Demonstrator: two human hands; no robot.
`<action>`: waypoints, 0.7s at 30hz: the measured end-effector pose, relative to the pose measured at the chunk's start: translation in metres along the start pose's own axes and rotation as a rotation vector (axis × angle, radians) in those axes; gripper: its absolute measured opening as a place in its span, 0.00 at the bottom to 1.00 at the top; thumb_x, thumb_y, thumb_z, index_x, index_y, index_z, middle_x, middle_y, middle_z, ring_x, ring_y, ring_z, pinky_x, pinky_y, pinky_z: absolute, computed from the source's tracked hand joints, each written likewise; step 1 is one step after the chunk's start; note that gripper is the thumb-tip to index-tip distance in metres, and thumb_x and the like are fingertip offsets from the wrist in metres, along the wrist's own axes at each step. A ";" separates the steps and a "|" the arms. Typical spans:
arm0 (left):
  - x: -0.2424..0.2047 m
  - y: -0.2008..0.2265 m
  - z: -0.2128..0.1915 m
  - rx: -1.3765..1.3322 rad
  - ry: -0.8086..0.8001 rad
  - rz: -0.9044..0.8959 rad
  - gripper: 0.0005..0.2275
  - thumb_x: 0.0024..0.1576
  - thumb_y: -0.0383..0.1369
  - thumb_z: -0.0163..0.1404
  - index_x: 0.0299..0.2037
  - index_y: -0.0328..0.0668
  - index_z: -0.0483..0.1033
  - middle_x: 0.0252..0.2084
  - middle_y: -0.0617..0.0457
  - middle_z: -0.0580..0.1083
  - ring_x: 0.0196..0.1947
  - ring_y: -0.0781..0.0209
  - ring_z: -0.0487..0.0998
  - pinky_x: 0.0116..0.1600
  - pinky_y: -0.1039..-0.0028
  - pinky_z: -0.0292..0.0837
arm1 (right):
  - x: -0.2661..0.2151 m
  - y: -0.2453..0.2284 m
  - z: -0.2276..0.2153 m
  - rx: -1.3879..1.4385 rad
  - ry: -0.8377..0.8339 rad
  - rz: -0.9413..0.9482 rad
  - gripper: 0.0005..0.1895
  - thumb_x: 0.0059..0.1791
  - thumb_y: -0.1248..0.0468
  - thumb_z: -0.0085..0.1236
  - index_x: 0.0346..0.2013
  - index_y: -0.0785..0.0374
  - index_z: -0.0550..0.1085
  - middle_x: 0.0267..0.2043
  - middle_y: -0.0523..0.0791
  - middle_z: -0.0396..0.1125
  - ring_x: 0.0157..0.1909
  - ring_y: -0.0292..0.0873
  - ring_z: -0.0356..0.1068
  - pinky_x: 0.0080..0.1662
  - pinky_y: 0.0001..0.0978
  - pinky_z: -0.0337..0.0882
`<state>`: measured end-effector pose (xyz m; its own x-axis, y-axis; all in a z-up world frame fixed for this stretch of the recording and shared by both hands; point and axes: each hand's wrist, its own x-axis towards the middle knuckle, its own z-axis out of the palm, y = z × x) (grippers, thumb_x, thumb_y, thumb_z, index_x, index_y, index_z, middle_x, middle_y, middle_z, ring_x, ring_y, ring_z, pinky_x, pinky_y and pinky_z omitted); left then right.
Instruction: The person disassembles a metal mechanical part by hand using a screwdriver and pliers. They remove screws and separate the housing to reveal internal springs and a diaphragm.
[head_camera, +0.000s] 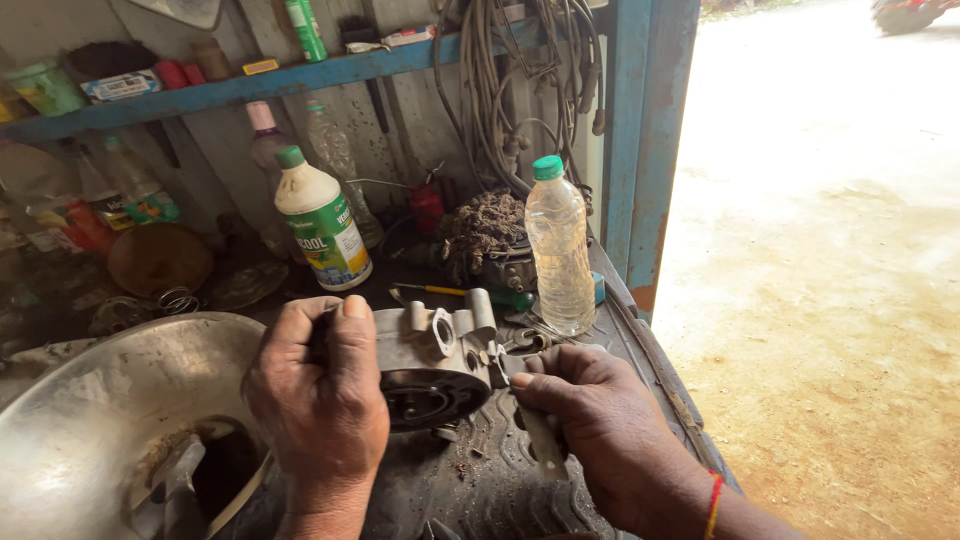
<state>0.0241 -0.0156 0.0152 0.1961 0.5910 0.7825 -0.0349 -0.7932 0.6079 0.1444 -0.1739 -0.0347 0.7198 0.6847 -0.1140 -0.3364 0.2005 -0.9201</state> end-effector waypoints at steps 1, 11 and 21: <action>0.000 -0.001 0.000 0.013 0.002 -0.008 0.11 0.62 0.37 0.52 0.33 0.37 0.76 0.21 0.57 0.74 0.21 0.68 0.74 0.29 0.74 0.69 | 0.000 0.000 0.000 -0.016 0.015 -0.004 0.07 0.49 0.68 0.60 0.35 0.71 0.75 0.23 0.46 0.68 0.20 0.36 0.63 0.24 0.29 0.64; 0.005 -0.029 -0.001 -0.174 -0.021 -0.148 0.12 0.63 0.36 0.51 0.31 0.36 0.76 0.21 0.58 0.68 0.22 0.69 0.63 0.30 0.75 0.61 | -0.005 -0.009 0.002 -0.136 -0.165 -0.101 0.07 0.49 0.67 0.60 0.33 0.71 0.77 0.23 0.41 0.67 0.24 0.33 0.62 0.28 0.28 0.64; 0.010 -0.040 -0.006 -0.477 -0.126 -0.146 0.11 0.63 0.36 0.48 0.34 0.36 0.78 0.31 0.57 0.75 0.34 0.69 0.73 0.43 0.76 0.68 | -0.019 -0.025 0.001 -0.800 -0.292 -0.442 0.05 0.47 0.64 0.63 0.32 0.64 0.79 0.22 0.42 0.69 0.26 0.33 0.65 0.31 0.31 0.70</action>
<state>0.0214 0.0230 -0.0009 0.3475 0.6450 0.6806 -0.4361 -0.5314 0.7262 0.1384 -0.1909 -0.0092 0.4663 0.8310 0.3034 0.5211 0.0191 -0.8533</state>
